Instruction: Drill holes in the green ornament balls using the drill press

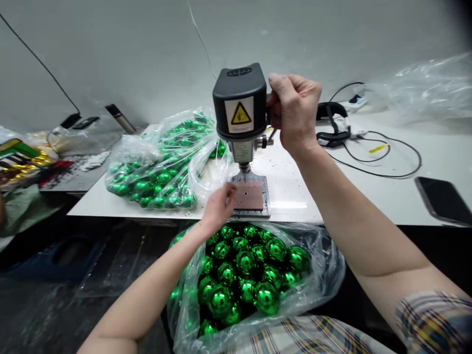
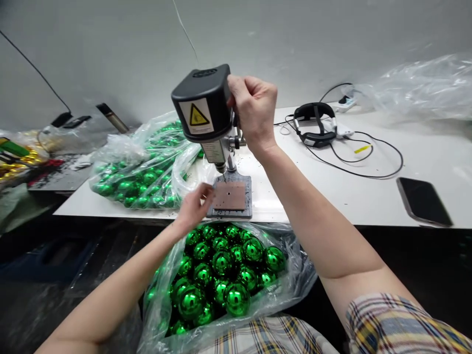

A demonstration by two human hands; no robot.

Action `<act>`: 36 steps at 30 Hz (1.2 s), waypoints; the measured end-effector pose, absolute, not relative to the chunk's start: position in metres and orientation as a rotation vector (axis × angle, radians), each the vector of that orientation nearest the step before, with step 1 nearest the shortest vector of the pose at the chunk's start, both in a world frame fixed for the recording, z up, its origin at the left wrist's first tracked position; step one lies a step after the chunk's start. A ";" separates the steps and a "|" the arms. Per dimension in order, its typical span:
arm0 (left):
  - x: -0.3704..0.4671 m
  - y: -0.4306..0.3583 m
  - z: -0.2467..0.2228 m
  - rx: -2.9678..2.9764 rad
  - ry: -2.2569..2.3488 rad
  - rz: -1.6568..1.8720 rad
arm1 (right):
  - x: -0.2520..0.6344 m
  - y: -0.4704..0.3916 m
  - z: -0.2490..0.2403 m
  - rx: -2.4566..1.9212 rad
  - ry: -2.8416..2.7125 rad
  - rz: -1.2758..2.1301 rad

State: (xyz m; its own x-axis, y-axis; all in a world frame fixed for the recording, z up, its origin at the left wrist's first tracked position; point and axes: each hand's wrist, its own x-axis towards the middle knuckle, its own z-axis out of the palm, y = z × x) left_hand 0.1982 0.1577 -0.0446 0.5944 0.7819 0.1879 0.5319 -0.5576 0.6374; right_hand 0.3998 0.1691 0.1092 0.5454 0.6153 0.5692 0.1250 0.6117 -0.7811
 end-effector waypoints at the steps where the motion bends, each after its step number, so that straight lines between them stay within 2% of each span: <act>1: 0.194 0.183 -0.047 2.305 1.148 0.652 | 0.399 0.169 0.109 -0.881 -0.961 0.340; 3: 0.188 0.232 -0.051 2.393 1.367 0.520 | 0.399 0.168 0.108 -0.887 -0.955 0.337; 7: 0.189 0.296 -0.062 2.483 1.630 -0.020 | 0.399 0.166 0.106 -0.907 -1.003 0.325; 11: 0.201 0.313 -0.077 2.483 1.749 -0.095 | 0.399 0.163 0.106 -0.892 -1.010 0.328; 18: 0.199 0.333 -0.089 2.442 1.891 -0.024 | 0.399 0.163 0.106 -0.904 -1.009 0.333; 23: 0.194 0.340 -0.076 2.465 1.749 0.104 | 0.398 0.164 0.106 -0.904 -0.999 0.337; 25: 0.194 0.333 -0.067 2.428 1.623 0.264 | 0.398 0.165 0.106 -0.897 -1.001 0.326; 29: 0.194 0.299 -0.050 1.646 1.109 0.798 | 0.400 0.166 0.106 -0.871 -1.011 0.321; 32: 0.193 0.264 -0.046 1.143 0.836 0.765 | 0.399 0.167 0.107 -0.855 -0.970 0.325; 36: 0.195 0.227 -0.055 1.001 0.787 0.675 | 0.398 0.166 0.108 -0.879 -0.956 0.320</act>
